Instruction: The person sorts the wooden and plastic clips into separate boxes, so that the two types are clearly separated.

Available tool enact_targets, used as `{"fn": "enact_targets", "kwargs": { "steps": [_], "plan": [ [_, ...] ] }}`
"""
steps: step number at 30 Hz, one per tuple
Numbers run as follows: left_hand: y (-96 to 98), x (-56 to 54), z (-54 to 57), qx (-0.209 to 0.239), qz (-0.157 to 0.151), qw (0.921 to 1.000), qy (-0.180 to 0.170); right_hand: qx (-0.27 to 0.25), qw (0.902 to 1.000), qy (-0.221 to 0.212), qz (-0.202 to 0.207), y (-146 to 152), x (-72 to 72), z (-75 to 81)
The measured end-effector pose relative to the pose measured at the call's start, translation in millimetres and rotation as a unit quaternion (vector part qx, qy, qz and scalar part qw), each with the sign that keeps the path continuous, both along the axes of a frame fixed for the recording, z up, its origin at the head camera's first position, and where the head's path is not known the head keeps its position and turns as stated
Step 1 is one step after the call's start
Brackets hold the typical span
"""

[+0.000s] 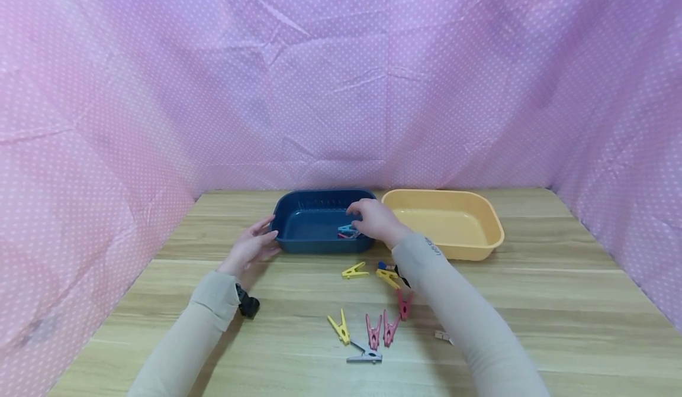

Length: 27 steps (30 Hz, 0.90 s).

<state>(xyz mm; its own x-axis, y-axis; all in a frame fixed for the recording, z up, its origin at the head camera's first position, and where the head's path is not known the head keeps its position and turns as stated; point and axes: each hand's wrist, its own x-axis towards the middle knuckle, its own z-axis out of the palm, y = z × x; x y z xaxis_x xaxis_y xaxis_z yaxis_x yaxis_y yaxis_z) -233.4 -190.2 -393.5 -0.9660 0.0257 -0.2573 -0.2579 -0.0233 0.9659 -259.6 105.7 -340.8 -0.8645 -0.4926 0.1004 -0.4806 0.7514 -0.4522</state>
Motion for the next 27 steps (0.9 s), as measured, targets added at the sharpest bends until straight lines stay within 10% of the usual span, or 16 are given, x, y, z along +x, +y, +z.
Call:
{"fn": "enact_targets", "kwargs": {
  "steps": [27],
  "plan": [
    [0.6,2.2,1.3,-0.008,-0.007,0.9999,0.011,-0.015,0.9966,0.071,0.038,29,29.1,34.6]
  ]
}}
